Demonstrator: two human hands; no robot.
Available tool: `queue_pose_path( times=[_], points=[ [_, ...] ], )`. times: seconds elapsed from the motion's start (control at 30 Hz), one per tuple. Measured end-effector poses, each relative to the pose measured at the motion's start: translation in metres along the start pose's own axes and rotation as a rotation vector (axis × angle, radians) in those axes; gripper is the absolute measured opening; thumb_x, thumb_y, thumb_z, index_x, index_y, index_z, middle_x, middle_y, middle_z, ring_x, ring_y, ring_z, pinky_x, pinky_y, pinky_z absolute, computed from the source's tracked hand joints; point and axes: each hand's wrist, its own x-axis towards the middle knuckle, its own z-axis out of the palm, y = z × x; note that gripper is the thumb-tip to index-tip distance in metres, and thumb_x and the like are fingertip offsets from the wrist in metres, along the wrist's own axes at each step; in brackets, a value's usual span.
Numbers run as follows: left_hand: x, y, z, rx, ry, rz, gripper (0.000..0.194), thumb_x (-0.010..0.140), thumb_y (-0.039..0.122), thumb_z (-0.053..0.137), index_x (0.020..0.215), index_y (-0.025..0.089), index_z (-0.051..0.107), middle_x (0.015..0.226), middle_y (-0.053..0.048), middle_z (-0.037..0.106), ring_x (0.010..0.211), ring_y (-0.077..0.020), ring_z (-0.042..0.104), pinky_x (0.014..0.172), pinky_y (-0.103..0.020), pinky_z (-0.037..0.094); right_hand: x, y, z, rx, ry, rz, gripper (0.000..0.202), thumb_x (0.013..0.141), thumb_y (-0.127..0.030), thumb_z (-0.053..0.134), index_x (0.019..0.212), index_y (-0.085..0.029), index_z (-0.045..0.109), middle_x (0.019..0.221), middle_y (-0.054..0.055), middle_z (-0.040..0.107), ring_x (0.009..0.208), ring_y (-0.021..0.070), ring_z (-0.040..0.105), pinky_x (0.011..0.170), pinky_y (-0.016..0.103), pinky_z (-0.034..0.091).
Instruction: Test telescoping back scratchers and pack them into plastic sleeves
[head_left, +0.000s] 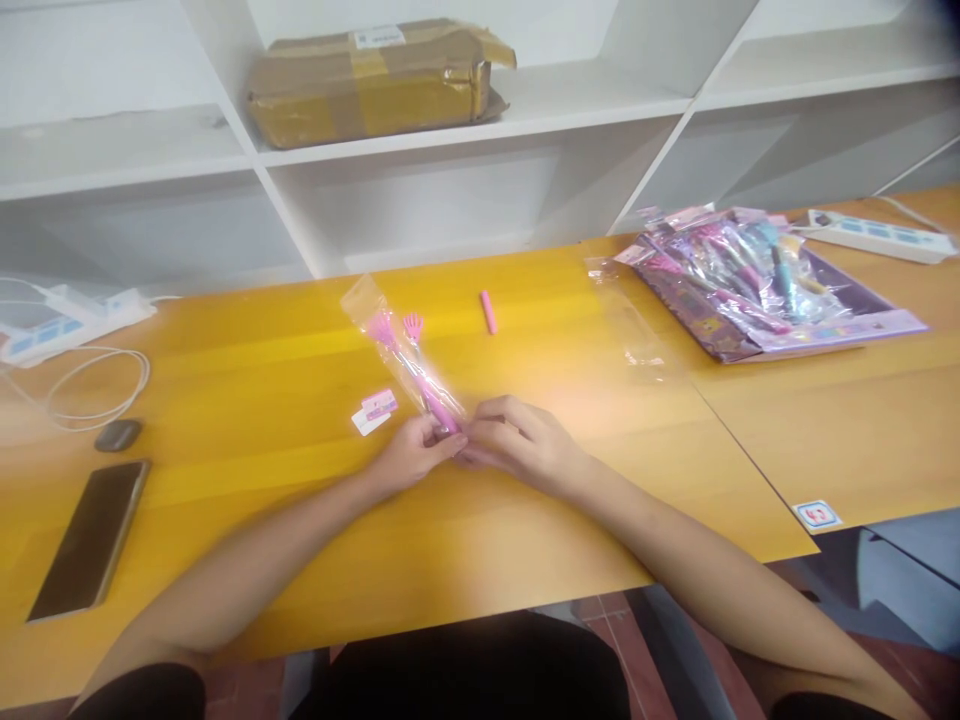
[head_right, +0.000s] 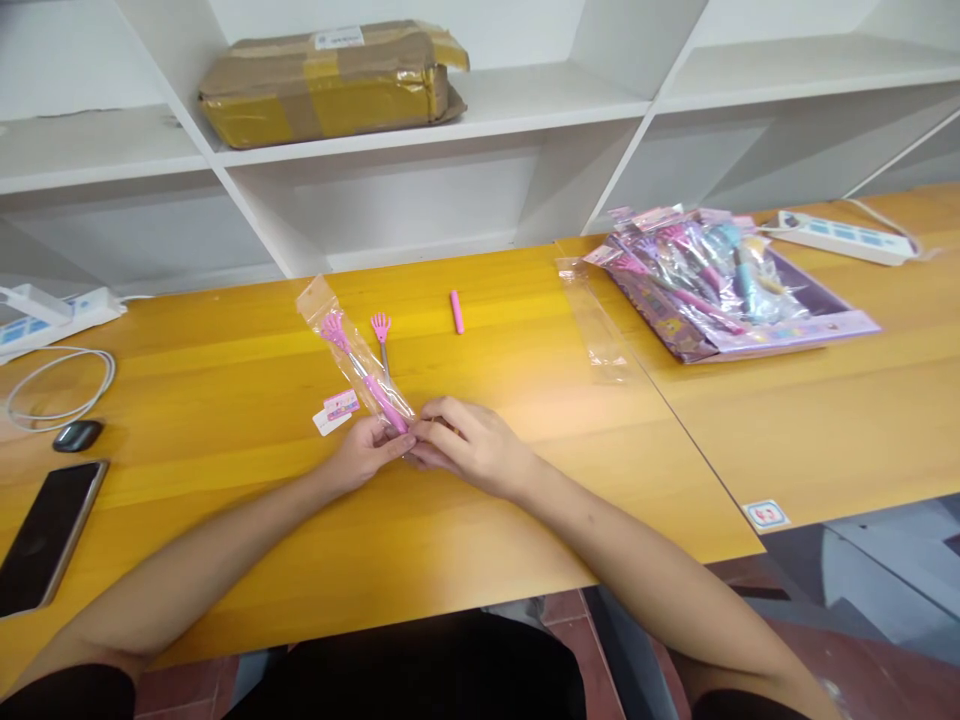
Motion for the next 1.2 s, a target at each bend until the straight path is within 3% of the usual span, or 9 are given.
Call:
queue_pose_path(
  times=[0.27,0.67,0.87,1.2],
  points=[
    [0.0019,-0.0018,-0.0015,0.021,0.024,0.017,0.033,0.096,0.050,0.077,0.104,0.017,0.076,0.102,-0.011,0.081,0.095,-0.0266,0.079,0.084,-0.039,0.066,-0.0013,-0.0028,-0.0006,-0.089,-0.040,-0.052,0.037,0.109,-0.019,0.065,0.144,-0.018,0.053,0.117,0.015,0.069,0.100,0.0243,0.073,0.081,0.035,0.067],
    [0.0064,0.0000,-0.0040,0.073,0.010,0.036,0.036,0.098,0.054,0.073,0.102,0.020,0.082,0.100,-0.011,0.083,0.096,-0.0280,0.080,0.087,-0.039,0.064,-0.0034,0.0023,-0.0031,-0.036,-0.130,0.088,0.030,0.111,-0.016,0.055,0.140,-0.019,0.059,0.127,0.018,0.063,0.103,0.0247,0.071,0.083,0.037,0.068],
    [0.0060,0.0010,-0.0043,0.112,0.036,0.031,0.033,0.096,0.052,0.075,0.101,0.020,0.082,0.100,-0.009,0.083,0.093,-0.0264,0.079,0.083,-0.036,0.062,-0.0032,0.0045,-0.0067,-0.121,-0.130,0.023,0.026,0.112,-0.016,0.055,0.137,-0.018,0.060,0.120,0.015,0.066,0.101,0.0240,0.071,0.081,0.036,0.067],
    [0.0062,-0.0005,-0.0071,-0.051,-0.042,-0.043,0.042,0.092,0.056,0.080,0.100,0.015,0.081,0.098,-0.016,0.083,0.091,-0.0304,0.081,0.081,-0.040,0.064,0.0003,-0.0014,-0.0079,-0.346,-0.142,-0.071,0.022,0.114,-0.017,0.049,0.127,-0.018,0.066,0.115,0.012,0.072,0.095,0.0214,0.072,0.074,0.031,0.062]
  ],
)
